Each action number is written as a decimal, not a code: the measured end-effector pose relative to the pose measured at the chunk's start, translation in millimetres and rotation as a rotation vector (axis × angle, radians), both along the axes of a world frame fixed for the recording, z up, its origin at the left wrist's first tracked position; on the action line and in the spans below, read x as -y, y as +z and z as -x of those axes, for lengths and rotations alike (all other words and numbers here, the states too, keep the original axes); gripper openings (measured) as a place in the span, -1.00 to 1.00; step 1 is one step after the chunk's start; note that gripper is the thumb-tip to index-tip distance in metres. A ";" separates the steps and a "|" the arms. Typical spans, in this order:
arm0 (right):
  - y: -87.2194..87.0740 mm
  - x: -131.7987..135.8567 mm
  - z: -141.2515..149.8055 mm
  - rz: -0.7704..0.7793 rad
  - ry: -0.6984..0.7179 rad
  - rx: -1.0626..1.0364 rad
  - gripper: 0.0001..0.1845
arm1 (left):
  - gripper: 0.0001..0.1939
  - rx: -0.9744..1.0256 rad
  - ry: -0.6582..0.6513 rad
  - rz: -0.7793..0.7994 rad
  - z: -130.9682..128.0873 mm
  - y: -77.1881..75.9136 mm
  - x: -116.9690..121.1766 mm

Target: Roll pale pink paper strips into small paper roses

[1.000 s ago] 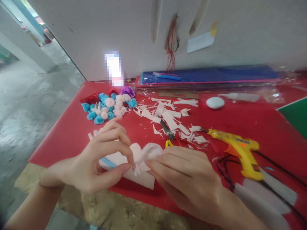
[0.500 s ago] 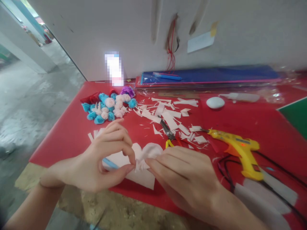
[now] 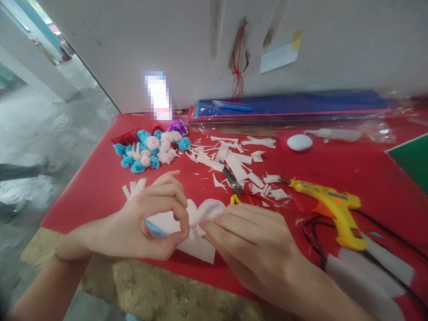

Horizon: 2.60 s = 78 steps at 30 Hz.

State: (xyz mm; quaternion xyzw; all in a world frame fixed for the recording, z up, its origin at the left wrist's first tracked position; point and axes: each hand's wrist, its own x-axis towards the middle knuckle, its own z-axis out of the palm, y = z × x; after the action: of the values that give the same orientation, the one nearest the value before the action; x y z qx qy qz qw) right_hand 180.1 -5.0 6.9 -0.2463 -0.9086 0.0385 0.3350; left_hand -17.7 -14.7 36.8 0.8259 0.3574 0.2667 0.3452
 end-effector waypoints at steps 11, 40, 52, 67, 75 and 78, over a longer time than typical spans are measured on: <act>-3.4 -4.7 -0.4 0.460 0.285 -0.113 -0.75 | -0.92 0.167 -0.160 0.257 -0.6 2.4 -5.7; -10.5 -15.7 0.0 0.644 0.484 -0.268 -0.82 | -0.98 0.158 -0.199 0.311 -2.8 0.0 -2.8; -14.2 -15.9 0.2 0.707 0.536 -0.282 -0.83 | -0.91 0.200 -0.218 0.378 -2.9 0.0 -4.9; -10.9 -12.6 7.9 0.793 0.581 -0.312 -0.74 | -0.84 0.211 -0.333 0.328 -3.8 -1.6 -4.7; -10.1 -12.3 7.8 0.821 0.581 -0.308 -0.75 | -0.84 0.236 -0.398 0.288 -4.9 -1.7 -8.4; -12.5 -12.5 6.7 0.837 0.594 -0.296 -0.77 | -0.85 0.221 -0.370 0.332 -4.6 -0.6 -8.5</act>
State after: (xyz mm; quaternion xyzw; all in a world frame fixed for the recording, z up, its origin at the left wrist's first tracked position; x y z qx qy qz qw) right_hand 173.5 7.5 -5.6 -0.0830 -0.7892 0.5251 0.3076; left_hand -13.1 -6.2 36.2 0.7751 0.1992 0.2254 0.5556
